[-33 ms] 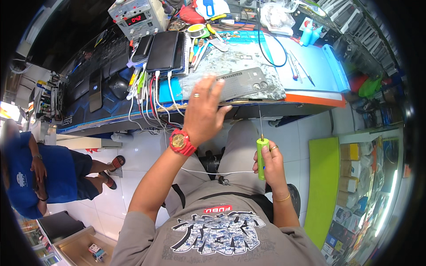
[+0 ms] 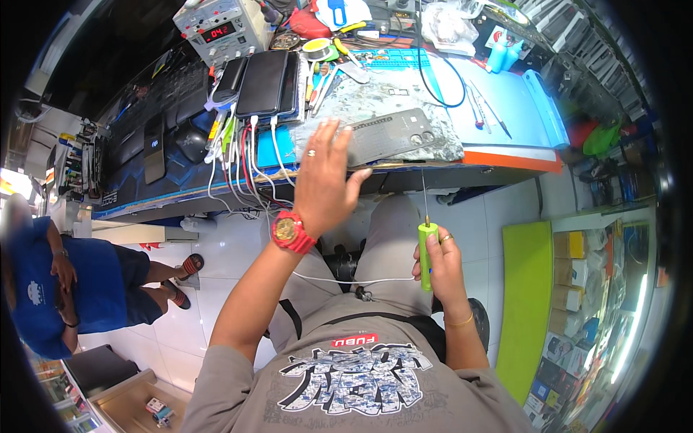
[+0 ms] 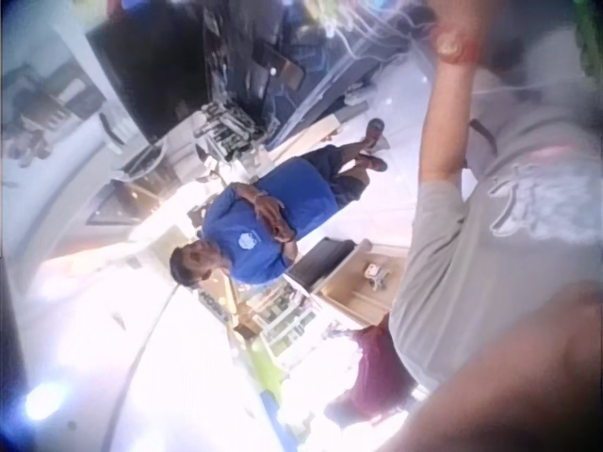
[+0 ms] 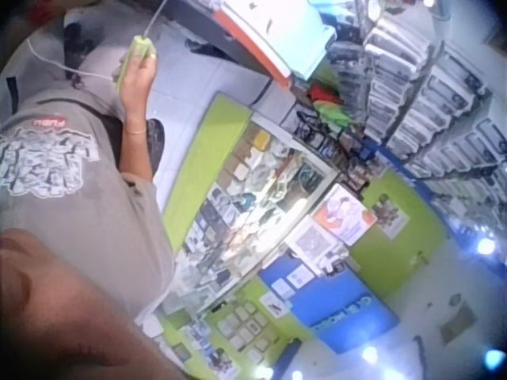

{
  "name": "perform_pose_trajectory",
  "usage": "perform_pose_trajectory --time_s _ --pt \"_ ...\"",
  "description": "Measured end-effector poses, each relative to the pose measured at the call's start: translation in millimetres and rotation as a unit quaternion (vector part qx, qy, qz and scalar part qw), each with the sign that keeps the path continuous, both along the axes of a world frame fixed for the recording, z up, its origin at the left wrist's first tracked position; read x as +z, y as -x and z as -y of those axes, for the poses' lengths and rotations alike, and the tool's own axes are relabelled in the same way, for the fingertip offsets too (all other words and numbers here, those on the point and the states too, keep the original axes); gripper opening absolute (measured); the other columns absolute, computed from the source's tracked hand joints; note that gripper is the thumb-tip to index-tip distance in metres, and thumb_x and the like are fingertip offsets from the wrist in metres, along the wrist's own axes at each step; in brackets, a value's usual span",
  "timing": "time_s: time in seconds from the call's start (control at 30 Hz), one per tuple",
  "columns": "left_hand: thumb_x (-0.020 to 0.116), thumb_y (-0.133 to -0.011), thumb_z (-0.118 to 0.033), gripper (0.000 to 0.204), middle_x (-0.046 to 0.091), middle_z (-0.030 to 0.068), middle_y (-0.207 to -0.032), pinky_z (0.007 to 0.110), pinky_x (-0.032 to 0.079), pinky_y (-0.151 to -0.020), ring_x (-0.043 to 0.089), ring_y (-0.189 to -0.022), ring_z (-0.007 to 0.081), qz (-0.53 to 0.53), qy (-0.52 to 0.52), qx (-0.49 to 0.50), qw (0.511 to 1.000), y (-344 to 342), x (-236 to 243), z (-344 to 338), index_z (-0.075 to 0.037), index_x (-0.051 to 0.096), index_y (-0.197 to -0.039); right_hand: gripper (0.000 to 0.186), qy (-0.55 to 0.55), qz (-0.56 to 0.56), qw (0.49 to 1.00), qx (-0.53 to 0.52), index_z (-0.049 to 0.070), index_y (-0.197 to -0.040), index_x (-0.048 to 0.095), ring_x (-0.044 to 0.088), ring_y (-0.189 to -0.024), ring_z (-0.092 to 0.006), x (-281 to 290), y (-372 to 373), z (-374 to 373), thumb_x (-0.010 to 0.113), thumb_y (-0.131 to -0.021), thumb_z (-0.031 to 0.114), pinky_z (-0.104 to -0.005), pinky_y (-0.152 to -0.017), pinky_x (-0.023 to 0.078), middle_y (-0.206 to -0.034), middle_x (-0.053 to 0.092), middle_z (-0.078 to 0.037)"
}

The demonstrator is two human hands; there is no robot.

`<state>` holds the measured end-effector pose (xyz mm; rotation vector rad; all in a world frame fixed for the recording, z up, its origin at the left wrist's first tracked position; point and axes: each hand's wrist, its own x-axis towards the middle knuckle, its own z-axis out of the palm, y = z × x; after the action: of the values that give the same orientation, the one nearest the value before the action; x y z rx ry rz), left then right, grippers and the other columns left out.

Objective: The person holds a small green tool and works on the back panel of a phone on a workbench.

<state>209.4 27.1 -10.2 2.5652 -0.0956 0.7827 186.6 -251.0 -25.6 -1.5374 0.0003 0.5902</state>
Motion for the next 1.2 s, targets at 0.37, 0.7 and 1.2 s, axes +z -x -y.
perform_pose_trajectory --time_s 0.37,0.7,1.2 --pt "0.084 -0.082 -0.01 0.036 0.071 0.0164 -0.13 0.053 0.043 -0.118 0.062 -0.133 0.0348 -0.007 -0.026 -0.013 1.0 -2.3 -9.0 -19.4 -0.001 0.076 -0.116 0.045 0.023 -0.002 0.997 0.078 0.001 -0.13 0.06 0.058 -0.055 -0.0098 -3.6 -10.3 -51.7 0.057 -0.11 0.041 -0.0253 -0.049 0.048 -0.08 0.06 -0.004" --pt "0.083 -0.083 -0.011 0.036 0.072 0.0161 -0.129 0.052 0.044 -0.116 0.063 -0.132 0.0345 -0.014 -0.027 -0.008 1.0 -1.8 -7.8 -19.3 -0.002 0.076 -0.117 0.047 -0.002 -0.042 0.997 0.061 0.001 -0.132 0.059 0.058 -0.052 -0.0102 -4.3 -10.1 -45.6 0.057 -0.11 0.043 -0.026 -0.047 0.048 -0.079 0.061 -0.005" --pt "0.081 -0.085 -0.01 0.035 0.071 0.0134 -0.131 0.051 0.046 -0.116 0.062 -0.133 0.0331 -0.017 -0.032 -0.018 0.999 -2.2 -4.8 -20.4 -0.004 0.076 -0.119 0.045 0.009 -0.062 0.992 0.109 0.003 -0.131 0.06 0.057 -0.052 -0.0099 4.8 -7.0 -53.2 0.056 -0.11 0.043 -0.026 -0.045 0.046 -0.08 0.06 -0.004"
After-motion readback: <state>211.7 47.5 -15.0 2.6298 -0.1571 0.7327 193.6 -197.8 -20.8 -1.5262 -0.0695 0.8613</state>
